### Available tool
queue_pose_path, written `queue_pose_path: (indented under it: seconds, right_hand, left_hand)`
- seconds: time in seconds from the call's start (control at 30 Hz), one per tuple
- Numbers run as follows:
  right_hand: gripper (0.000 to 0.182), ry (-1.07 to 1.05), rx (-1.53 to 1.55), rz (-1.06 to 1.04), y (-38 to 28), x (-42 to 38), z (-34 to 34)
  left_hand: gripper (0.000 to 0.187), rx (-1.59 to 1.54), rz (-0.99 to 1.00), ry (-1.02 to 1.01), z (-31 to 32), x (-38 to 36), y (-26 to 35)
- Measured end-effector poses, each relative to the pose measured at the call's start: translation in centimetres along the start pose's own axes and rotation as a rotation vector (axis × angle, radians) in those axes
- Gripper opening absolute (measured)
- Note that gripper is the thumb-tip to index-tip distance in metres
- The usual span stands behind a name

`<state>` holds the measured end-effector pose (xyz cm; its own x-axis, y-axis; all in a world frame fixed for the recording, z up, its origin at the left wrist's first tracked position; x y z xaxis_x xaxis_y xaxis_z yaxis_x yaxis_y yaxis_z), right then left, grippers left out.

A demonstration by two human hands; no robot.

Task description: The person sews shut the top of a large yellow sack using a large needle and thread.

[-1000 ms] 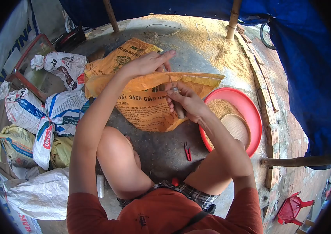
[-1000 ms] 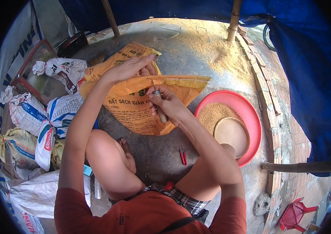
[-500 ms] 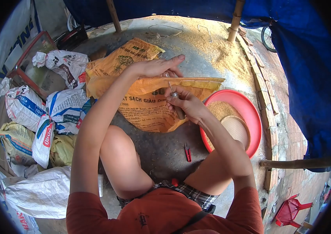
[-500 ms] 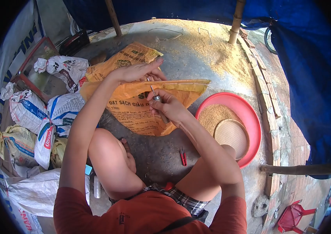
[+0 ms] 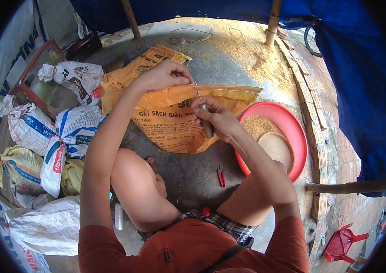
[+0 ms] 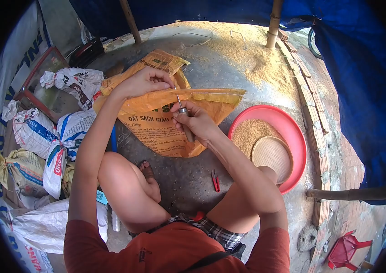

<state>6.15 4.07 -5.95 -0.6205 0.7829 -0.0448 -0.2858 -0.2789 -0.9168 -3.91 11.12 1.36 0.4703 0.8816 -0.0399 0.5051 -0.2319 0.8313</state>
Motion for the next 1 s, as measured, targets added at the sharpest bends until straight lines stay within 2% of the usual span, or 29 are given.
queue_pose_path:
  seconds: [0.07, 0.2, 0.27, 0.4, 0.47, 0.7, 0.8, 0.87, 1.0]
  right_hand:
    - [0.013, 0.018, -0.003, -0.004, 0.1, 0.1, -0.2]
    - [0.013, 0.050, -0.036, -0.053, -0.4, 0.1, 0.3]
    - [0.012, 0.093, -0.209, -0.114, -1.0, 0.0, 0.0]
    - [0.012, 0.092, -0.260, -0.152, -0.9, 0.3, -0.3]
    - [0.012, 0.072, -0.288, -0.170, -1.1, 0.3, -0.2]
    - [0.011, 0.064, -0.468, -0.123, -2.1, -0.3, -0.4]
    - [0.012, 0.070, -0.568, -0.153, -2.5, -0.4, -0.7]
    - [0.013, 0.061, -0.653, -0.258, -3.0, -0.4, -0.8]
    - [0.014, 0.060, -0.713, -0.275, -3.1, -0.3, -1.0]
  left_hand:
    - [0.018, 0.144, 0.034, 0.053, -0.5, -0.4, 0.5]
    - [0.016, 0.093, 0.086, 0.128, -1.2, -1.5, 2.4]
    - [0.013, 0.239, 0.076, 0.146, -1.2, -2.1, 3.6]
    - [0.013, 0.307, 0.097, 0.210, -1.1, -2.4, 4.7]
    - [0.014, 0.456, 0.260, 0.268, -0.8, -3.0, 6.6]
    - [0.016, 0.479, 0.321, 0.246, -0.2, -2.4, 7.3]
    - [0.016, 0.447, 0.308, 0.233, -0.4, -2.0, 6.8]
    - [0.018, 0.303, 0.153, 0.115, -0.4, -1.0, 5.0]
    - [0.018, 0.114, 0.042, 0.022, -0.4, 0.3, 1.5]
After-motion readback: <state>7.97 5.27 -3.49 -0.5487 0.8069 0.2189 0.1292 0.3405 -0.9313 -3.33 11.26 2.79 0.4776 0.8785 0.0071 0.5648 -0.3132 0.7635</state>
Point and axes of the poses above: each hand's wrist, its own x-axis towards the middle knuckle, its own z-axis out of the palm, y = z × x, the point moved 10 cm from there along x, towards the middle knuckle, and after that the axes turned 5 degrees about -z, right-handed, at the moved point
